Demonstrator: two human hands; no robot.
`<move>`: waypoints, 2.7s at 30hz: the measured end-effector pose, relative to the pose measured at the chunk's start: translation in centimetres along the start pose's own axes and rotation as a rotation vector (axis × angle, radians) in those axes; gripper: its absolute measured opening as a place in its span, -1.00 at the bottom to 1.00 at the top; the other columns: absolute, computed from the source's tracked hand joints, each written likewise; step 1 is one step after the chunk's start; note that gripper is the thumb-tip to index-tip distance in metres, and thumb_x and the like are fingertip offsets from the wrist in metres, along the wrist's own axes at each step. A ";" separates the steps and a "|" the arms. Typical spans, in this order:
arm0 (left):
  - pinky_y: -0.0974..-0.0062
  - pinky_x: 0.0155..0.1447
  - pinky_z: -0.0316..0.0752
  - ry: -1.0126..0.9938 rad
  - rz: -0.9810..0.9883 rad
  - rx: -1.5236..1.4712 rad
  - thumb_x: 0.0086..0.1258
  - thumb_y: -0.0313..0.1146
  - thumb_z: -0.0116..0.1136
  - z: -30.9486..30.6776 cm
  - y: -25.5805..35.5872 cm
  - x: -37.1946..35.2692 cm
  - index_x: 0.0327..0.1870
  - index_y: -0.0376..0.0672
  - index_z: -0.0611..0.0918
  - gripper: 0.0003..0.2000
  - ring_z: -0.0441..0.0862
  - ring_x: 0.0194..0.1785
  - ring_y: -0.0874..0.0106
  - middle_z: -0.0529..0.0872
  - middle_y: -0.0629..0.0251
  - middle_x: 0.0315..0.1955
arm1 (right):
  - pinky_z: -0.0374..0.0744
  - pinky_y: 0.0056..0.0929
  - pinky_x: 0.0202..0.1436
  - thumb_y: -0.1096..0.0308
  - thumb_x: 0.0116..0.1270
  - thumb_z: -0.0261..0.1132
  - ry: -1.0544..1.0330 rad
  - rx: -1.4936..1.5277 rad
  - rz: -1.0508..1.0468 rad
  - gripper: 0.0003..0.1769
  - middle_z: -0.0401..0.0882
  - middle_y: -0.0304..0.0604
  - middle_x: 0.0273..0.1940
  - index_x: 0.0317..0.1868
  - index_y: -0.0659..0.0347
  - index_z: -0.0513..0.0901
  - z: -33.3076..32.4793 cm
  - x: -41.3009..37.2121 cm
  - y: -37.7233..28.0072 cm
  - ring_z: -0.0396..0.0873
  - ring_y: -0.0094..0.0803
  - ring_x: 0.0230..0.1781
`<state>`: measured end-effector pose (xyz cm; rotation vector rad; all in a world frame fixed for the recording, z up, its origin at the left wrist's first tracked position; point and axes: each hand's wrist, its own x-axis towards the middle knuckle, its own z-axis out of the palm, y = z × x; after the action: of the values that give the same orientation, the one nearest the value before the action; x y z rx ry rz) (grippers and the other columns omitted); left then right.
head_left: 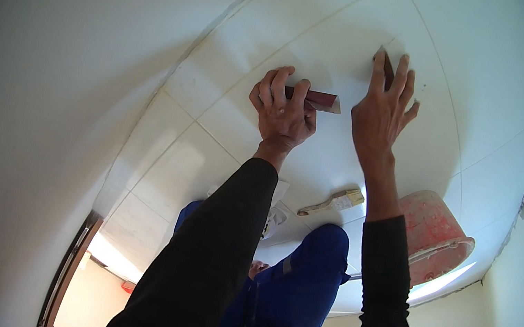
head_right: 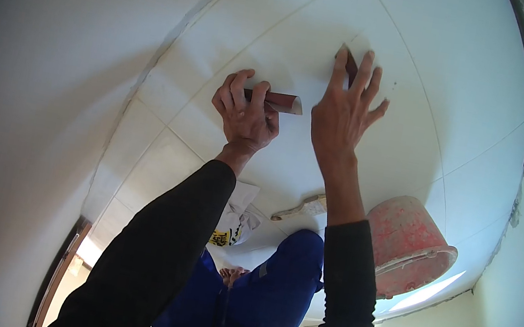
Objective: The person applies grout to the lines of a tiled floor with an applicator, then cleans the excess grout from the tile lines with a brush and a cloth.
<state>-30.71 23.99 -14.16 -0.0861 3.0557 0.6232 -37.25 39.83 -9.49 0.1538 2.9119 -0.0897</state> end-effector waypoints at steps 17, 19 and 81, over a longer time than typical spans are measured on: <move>-0.13 0.50 0.14 -0.014 0.002 0.006 0.06 -0.43 0.33 0.0 -0.1 0.2 0.10 0.13 0.57 -0.51 0.23 0.54 0.07 0.34 0.25 0.41 | 0.23 0.76 0.46 0.65 0.35 0.28 -0.026 -0.010 0.018 -0.13 0.11 0.10 0.70 0.67 0.01 0.38 -0.1 -0.8 0.0 0.15 0.23 0.70; -0.13 0.50 0.14 -0.032 -0.006 0.014 0.06 -0.43 0.33 0.1 0.0 -0.1 0.10 0.13 0.57 -0.51 0.23 0.54 0.07 0.34 0.25 0.41 | 0.22 0.77 0.46 0.66 0.34 0.28 0.040 0.018 0.007 -0.11 0.10 0.10 0.71 0.68 0.00 0.37 0.1 2.2 0.5 0.14 0.24 0.70; -0.12 0.50 0.14 0.012 0.018 -0.014 0.03 -0.43 0.32 0.1 -0.1 -0.1 0.09 0.13 0.58 -0.50 0.24 0.54 0.06 0.34 0.25 0.41 | 0.18 0.74 0.51 0.71 0.28 0.22 0.144 0.094 -0.049 -0.04 0.13 0.10 0.71 0.67 -0.19 0.43 0.3 3.2 1.0 0.15 0.25 0.70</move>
<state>-30.55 23.96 -14.33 -0.0635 3.0670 0.6473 -40.21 41.13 -10.58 0.1085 3.0568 -0.2325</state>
